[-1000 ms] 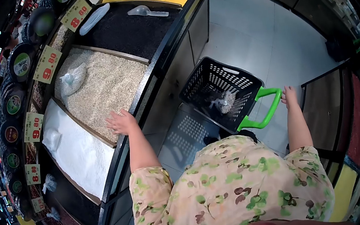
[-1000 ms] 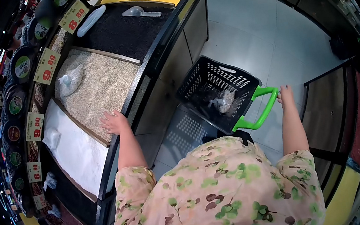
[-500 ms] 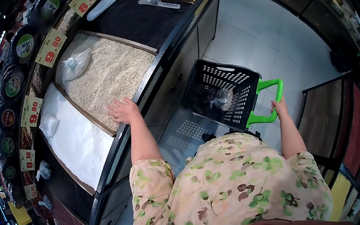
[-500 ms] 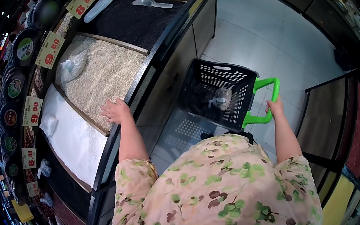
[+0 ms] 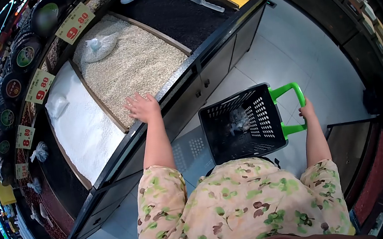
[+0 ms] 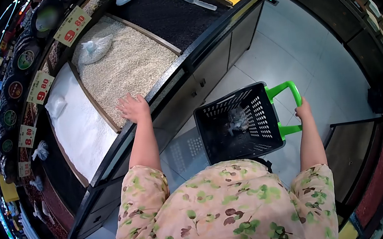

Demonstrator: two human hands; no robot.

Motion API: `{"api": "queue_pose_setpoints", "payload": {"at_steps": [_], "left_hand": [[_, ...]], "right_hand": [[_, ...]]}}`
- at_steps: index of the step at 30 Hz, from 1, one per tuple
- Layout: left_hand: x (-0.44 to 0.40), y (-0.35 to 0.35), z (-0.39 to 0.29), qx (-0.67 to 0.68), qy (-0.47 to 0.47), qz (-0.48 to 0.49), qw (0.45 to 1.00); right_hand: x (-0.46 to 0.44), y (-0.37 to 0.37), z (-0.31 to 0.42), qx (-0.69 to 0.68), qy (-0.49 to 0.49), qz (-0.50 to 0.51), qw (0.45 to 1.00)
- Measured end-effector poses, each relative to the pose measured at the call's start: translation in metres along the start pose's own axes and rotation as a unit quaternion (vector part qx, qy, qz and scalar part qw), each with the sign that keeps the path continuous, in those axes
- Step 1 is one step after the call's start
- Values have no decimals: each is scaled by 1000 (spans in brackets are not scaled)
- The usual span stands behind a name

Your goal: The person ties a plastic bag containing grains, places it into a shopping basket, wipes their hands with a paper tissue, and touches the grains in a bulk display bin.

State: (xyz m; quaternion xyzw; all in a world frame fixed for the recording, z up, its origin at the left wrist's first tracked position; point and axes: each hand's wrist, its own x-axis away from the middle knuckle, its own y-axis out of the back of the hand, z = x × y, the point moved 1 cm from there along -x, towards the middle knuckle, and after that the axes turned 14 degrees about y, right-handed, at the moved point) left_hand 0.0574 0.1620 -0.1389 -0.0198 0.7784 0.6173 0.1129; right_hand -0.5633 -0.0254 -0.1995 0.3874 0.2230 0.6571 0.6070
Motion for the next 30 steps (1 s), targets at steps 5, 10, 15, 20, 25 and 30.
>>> {"api": "queue_pose_setpoints", "payload": {"at_steps": [5, 10, 15, 20, 25, 30], "left_hand": [[0, 11, -2, 2, 6, 35, 999], [-2, 10, -1, 13, 8, 43, 999], [-3, 6, 2, 29, 16, 32, 999], [-6, 9, 0, 32, 22, 35, 999], [-4, -1, 1, 33, 19, 17, 999], [-3, -2, 1, 37, 22, -3, 999]], "right_hand": [[-1, -26, 57, 46, 85, 68, 993], [-22, -57, 118, 23, 140, 105, 984], [-63, -82, 148, 84, 181, 142, 970], [-75, -87, 169, 45, 175, 168, 969], [-82, -74, 169, -1, 98, 275, 957], [-86, -59, 192, -81, 21, 424, 902]]}}
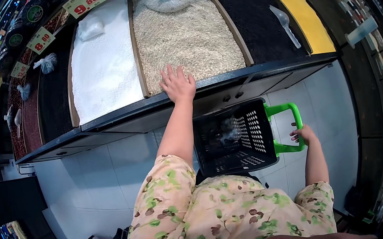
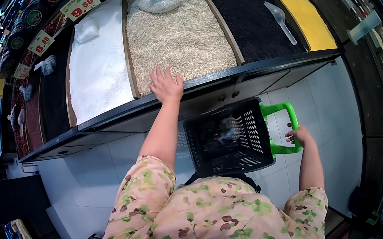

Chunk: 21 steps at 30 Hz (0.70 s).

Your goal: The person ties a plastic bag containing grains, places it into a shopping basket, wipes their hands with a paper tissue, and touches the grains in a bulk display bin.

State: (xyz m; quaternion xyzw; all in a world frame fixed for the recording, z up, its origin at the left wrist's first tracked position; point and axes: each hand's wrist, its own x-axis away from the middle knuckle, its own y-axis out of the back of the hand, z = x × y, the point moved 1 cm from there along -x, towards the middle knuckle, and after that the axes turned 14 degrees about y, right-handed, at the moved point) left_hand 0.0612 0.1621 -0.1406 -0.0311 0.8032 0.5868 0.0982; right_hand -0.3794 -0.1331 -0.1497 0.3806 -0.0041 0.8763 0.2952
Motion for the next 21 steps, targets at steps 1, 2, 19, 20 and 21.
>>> {"api": "queue_pose_setpoints", "payload": {"at_steps": [1, 2, 19, 20, 21], "left_hand": [[1, 0, 1, -1, 5, 7, 1000], [1, 0, 0, -2, 11, 13, 1000], [2, -10, -1, -22, 8, -83, 996], [2, -11, 0, -23, 8, -83, 996], [2, -12, 0, -24, 8, -83, 996]], "right_hand": [[-2, 2, 1, -21, -15, 32, 999], [-4, 4, 0, -32, -15, 46, 998], [3, -44, -14, -115, 6, 73, 991], [6, -54, -15, -133, 10, 84, 987], [9, -65, -16, -152, 14, 95, 984]]}}
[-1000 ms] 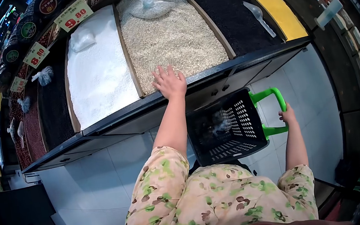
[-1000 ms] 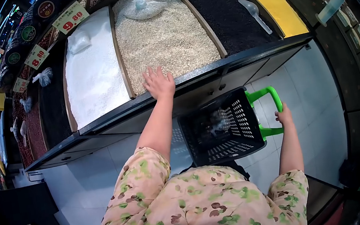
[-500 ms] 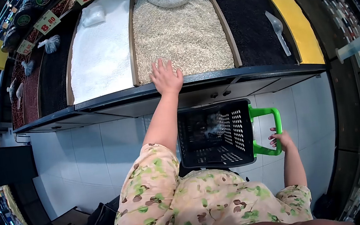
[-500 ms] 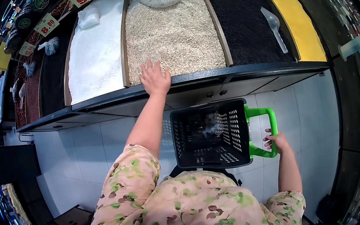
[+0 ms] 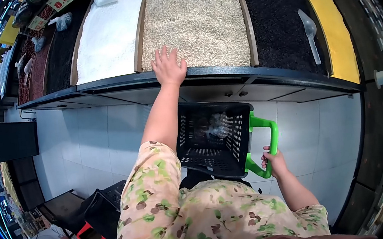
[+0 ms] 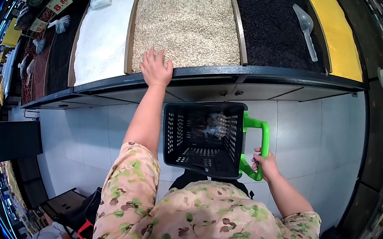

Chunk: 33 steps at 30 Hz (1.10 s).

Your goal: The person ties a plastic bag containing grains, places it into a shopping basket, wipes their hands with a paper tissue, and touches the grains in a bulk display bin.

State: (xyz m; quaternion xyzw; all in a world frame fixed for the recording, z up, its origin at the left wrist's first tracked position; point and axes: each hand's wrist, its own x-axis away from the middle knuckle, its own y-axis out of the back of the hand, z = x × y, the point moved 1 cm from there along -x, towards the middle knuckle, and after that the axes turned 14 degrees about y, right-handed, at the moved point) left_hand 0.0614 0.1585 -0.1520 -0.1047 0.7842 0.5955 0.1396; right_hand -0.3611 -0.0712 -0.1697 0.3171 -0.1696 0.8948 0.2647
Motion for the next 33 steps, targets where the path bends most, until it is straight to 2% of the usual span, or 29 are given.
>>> {"api": "queue_pose_setpoints", "payload": {"at_steps": [8, 12, 14, 15, 16, 18, 19, 20, 24, 26, 28, 30, 33], "left_hand": [[-1, 1, -1, -3, 4, 16, 1000], [-3, 2, -2, 0, 6, 11, 1000], [-1, 1, -1, 3, 4, 8, 1000], [-1, 0, 0, 6, 2, 5, 1000], [-2, 1, 0, 9, 0, 1, 1000], [-2, 1, 0, 11, 1, 6, 1000], [-2, 1, 0, 7, 0, 7, 1000], [-2, 1, 0, 5, -1, 8, 1000], [-2, 1, 0, 6, 0, 13, 1000], [-2, 5, -2, 14, 2, 22, 1000], [-2, 4, -1, 16, 3, 21, 1000], [-1, 4, 0, 25, 0, 23, 999], [-2, 11, -1, 39, 2, 34, 999]], "right_hand": [[4, -112, -40, -74, 33, 100, 992], [-5, -169, -65, -99, 31, 228, 968], [-13, -197, -67, -43, -16, 298, 953], [-17, -207, -68, -42, -73, 345, 935], [-23, -213, -65, 16, -89, 398, 913], [-34, -218, -61, 108, -18, 457, 883], [-43, -217, -69, 104, 34, 460, 881], [-55, -209, -74, 162, 95, 445, 876], [-88, -181, -24, 271, 229, 300, 885], [-103, -175, 13, 300, 349, 212, 862], [-115, -171, 60, 375, 553, 134, 731], [-117, -179, 108, 398, 654, 84, 638], [-126, -198, 157, 482, 721, 55, 496]]}}
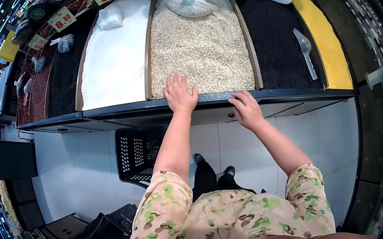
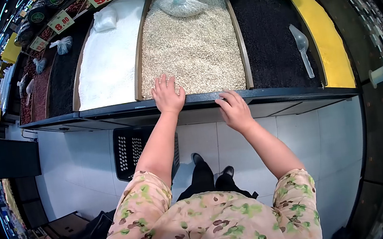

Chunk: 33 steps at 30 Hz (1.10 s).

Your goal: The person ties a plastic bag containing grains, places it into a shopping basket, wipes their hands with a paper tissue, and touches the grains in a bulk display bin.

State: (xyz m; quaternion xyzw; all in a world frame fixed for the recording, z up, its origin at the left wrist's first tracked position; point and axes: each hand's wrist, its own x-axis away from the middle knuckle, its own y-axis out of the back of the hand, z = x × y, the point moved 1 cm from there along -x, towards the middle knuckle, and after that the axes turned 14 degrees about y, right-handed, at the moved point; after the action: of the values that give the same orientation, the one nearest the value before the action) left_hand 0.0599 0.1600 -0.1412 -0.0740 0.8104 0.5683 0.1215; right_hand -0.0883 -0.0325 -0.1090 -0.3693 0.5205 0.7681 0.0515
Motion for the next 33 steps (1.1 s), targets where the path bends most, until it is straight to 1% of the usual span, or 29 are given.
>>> {"api": "queue_pose_setpoints", "payload": {"at_steps": [3, 5, 6, 7, 9, 14, 17, 21, 22, 25, 27, 29, 32, 33], "left_hand": [[-2, 4, 1, 15, 2, 23, 1000], [-2, 2, 4, 25, -3, 28, 999], [-3, 9, 3, 26, -5, 48, 998], [-3, 7, 5, 29, -8, 49, 998], [-3, 4, 7, 38, -14, 56, 998], [-4, 2, 10, 63, -30, 81, 994], [-3, 6, 13, 95, -55, 83, 990], [8, 22, 27, 139, -153, 72, 976], [17, 31, 33, 169, -150, 88, 970], [65, 45, 67, 162, -120, 98, 974], [103, 65, 99, 115, -64, 127, 983], [129, 97, 116, 76, 2, 153, 985], [153, 127, 139, 33, 57, 186, 980], [161, 128, 150, 10, 92, 226, 970]], "right_hand": [[-27, -10, -22, 70, 17, 89, 993], [-42, -17, -34, 61, 28, 158, 985], [-49, -19, -35, 70, 25, 188, 979], [-52, -21, -34, 78, 20, 218, 973], [-50, -23, -35, 50, -15, 216, 975], [-50, -26, -36, 66, -9, 222, 973], [-48, -28, -35, 76, -42, 224, 971], [-46, -30, -36, 93, -54, 219, 970], [-46, -30, -35, 98, -59, 220, 969], [-44, -32, -35, 110, -62, 215, 968], [-45, -30, -35, 106, -55, 211, 970], [-45, -30, -33, 110, -57, 215, 969], [-45, -31, -35, 111, -51, 219, 968], [-43, -32, -36, 114, -50, 221, 967]]}}
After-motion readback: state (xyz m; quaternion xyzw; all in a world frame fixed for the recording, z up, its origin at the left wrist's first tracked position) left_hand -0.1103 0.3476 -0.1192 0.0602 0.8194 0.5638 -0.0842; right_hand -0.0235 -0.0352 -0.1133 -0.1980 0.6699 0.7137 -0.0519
